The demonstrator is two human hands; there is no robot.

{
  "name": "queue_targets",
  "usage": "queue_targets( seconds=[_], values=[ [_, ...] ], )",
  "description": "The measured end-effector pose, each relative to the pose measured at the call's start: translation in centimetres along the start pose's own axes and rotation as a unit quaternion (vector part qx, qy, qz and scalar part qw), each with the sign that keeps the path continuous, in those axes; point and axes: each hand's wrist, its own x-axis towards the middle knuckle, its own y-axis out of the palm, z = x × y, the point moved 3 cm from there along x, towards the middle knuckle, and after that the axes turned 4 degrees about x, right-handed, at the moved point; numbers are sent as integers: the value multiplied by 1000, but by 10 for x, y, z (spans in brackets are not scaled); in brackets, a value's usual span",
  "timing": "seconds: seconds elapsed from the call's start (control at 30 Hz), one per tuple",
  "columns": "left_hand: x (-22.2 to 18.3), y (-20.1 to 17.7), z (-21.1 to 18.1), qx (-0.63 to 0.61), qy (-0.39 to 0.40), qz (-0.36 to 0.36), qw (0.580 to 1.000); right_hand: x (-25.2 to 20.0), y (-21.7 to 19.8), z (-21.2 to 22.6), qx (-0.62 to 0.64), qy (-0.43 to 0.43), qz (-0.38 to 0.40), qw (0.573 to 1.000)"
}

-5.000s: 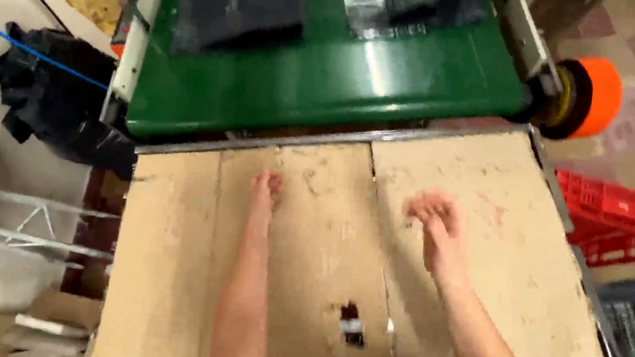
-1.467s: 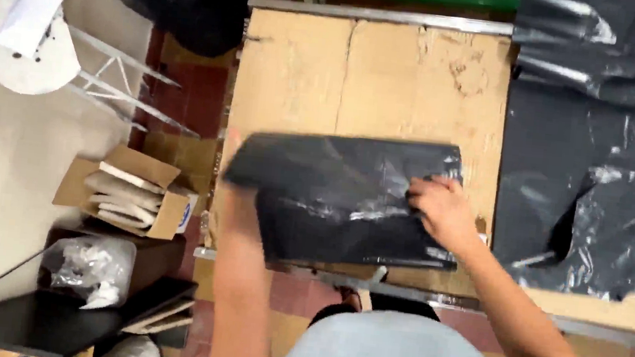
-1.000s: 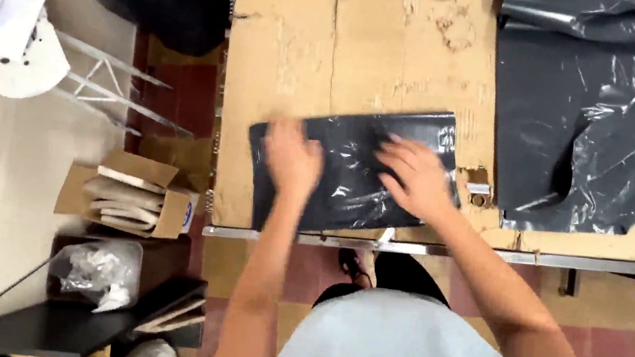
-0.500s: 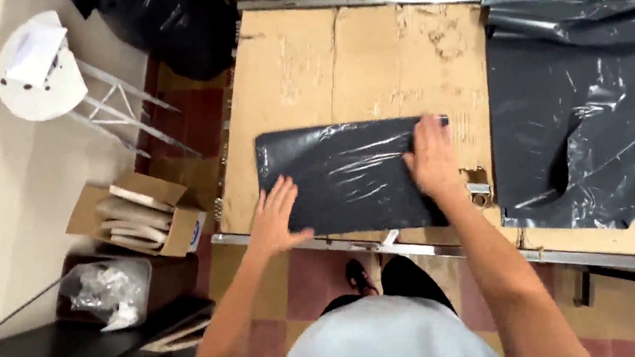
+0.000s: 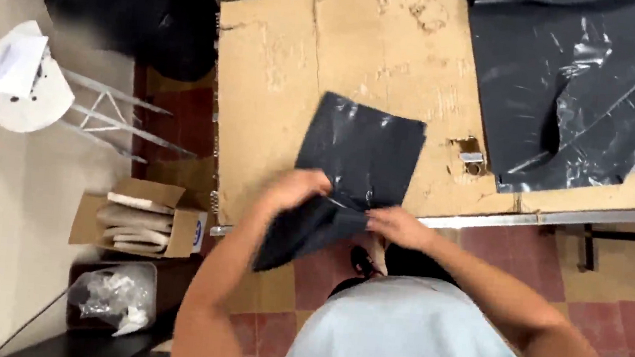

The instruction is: The person repeatedly takes black plastic sheets from a conveyor belt, folds them by hand on a wooden table, and places the folded sheets into a gray plastic basket. The process is repeated multiple times throughout the clip.

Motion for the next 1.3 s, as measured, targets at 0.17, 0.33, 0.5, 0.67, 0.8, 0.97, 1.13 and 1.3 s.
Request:
queue_targets(
  seconds=[0.17, 0.33, 0.5, 0.67, 0.8, 0.97, 1.13, 1.3],
  values=[
    [42, -34, 74, 52, -202, -50, 977, -13, -26, -74, 359, 287, -255, 851],
    [40, 2, 92, 126, -125, -344, 922, -17, -29, -101, 451, 332, -295, 774],
    [4, -16, 71, 169, -214, -365, 890, -51, -101, -21, 346, 261, -291, 853],
    [14, -13, -64, 370, -237, -418, 795, -115, -250, -1, 100, 153, -468, 864],
    [130, 47, -176, 220, -24, -361, 906, -179, -388, -38, -162, 156, -575, 787],
    [306, 130, -279, 74, 57, -187, 978, -225, -517, -68, -256, 250, -594, 720],
    [420, 198, -295, -369, -101, -111, 917, -233, -600, -121, -157, 264, -556, 772],
    [434, 231, -344, -221, -34, -168, 960, -198, -631, -92, -63, 361, -486, 794]
  ],
)
